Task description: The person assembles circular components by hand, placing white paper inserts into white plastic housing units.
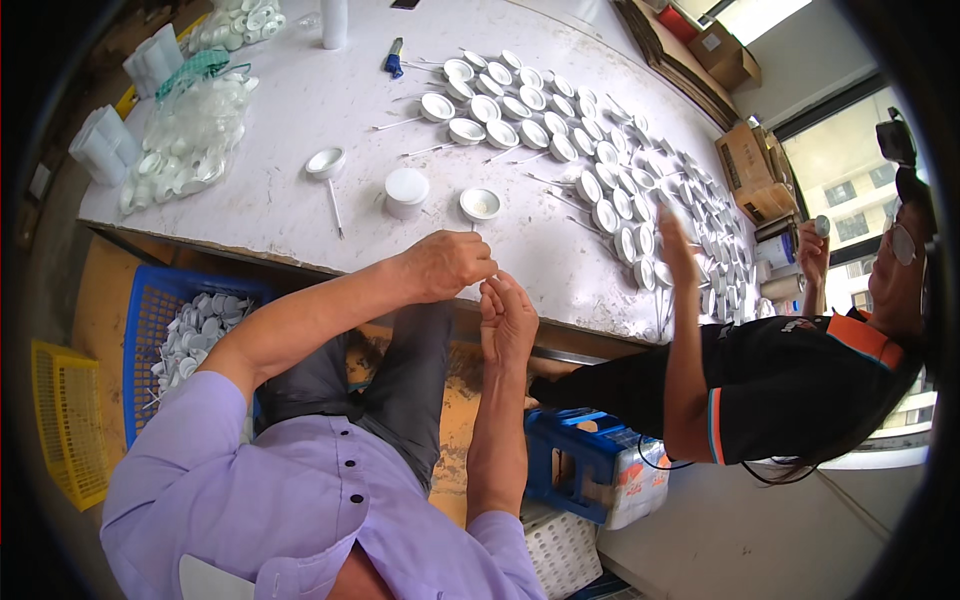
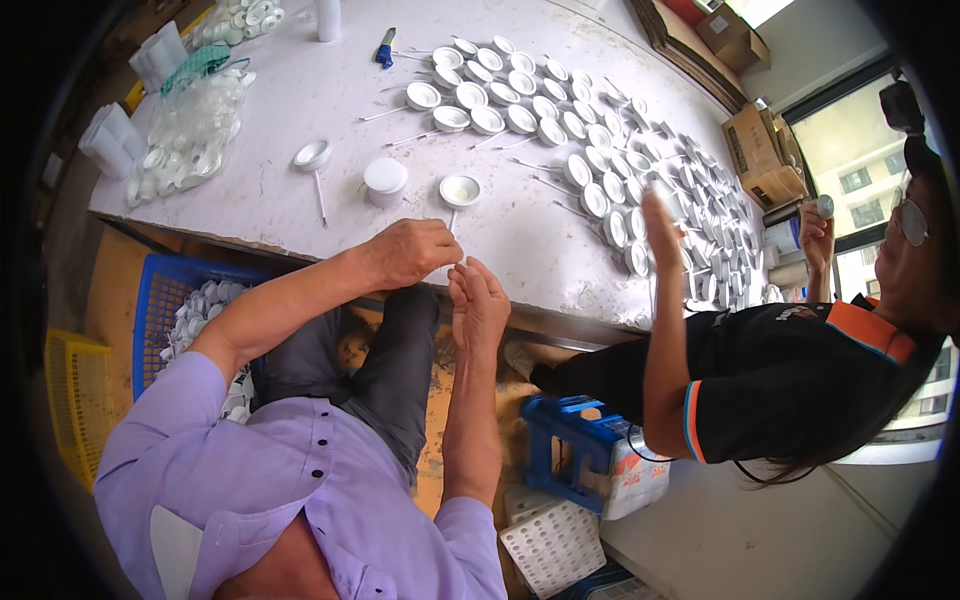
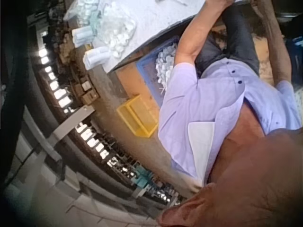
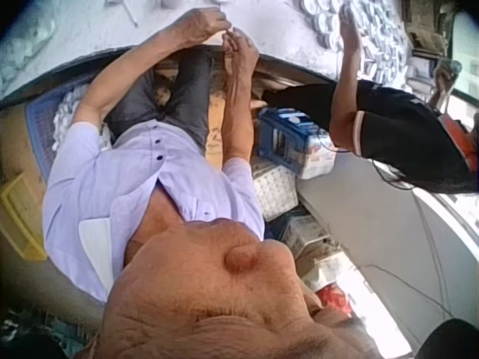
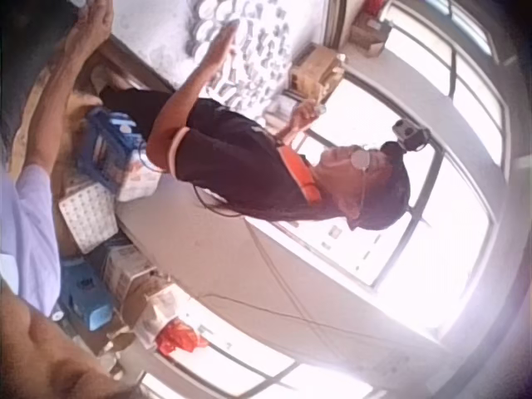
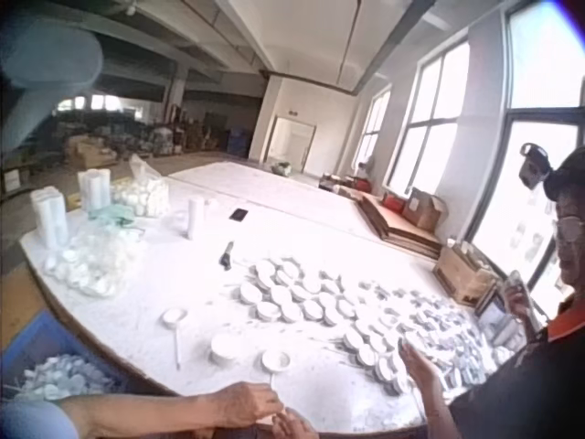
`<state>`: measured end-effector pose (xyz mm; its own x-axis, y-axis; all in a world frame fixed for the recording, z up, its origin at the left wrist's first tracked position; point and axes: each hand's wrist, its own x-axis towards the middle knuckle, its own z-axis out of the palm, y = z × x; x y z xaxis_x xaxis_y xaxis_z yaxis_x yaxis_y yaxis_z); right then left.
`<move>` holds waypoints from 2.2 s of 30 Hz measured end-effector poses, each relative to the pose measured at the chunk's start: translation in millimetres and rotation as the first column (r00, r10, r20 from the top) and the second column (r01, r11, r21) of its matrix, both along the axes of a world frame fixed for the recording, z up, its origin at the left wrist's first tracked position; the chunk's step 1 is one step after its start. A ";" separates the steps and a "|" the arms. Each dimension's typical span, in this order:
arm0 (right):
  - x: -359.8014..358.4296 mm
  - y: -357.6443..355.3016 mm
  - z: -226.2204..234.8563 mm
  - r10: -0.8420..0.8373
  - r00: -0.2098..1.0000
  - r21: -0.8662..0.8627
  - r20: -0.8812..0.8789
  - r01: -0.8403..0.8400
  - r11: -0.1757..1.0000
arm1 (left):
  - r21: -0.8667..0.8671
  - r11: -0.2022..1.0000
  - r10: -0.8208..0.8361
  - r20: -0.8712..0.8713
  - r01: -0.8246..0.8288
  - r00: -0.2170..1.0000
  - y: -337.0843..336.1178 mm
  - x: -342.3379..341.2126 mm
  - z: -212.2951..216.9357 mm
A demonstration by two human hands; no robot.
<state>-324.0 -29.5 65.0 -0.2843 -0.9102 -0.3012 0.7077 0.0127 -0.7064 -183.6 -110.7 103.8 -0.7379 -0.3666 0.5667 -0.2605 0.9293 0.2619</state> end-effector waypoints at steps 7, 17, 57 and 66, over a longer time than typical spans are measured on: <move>-4.9 -2.5 -2.7 0.013 1.000 -0.024 0.021 -0.013 1.000 | -0.005 1.000 -0.003 -0.001 0.003 1.000 -3.3 -2.8 -1.9; -3.9 -4.7 -4.8 0.003 0.999 -0.018 0.045 -0.002 1.000 | -0.002 1.000 0.004 0.010 -0.004 1.000 -3.4 -3.2 -3.7; -10.8 50.7 -48.6 -0.210 0.902 -0.014 -0.376 0.221 0.975 | -0.311 0.947 -0.005 -0.262 -0.080 0.965 4.3 48.7 9.9; 35.3 112.2 -160.3 0.417 -0.318 0.459 -0.852 -0.067 0.886 | -0.366 0.924 -0.021 -0.333 -0.109 0.943 20.5 86.2 23.0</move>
<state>-288.6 82.7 -95.3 -0.1338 -0.9860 -0.0992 -0.8938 0.1633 -0.4176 -97.4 -90.2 126.9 -0.4774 -0.1076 0.8721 -0.2644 0.9641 -0.0258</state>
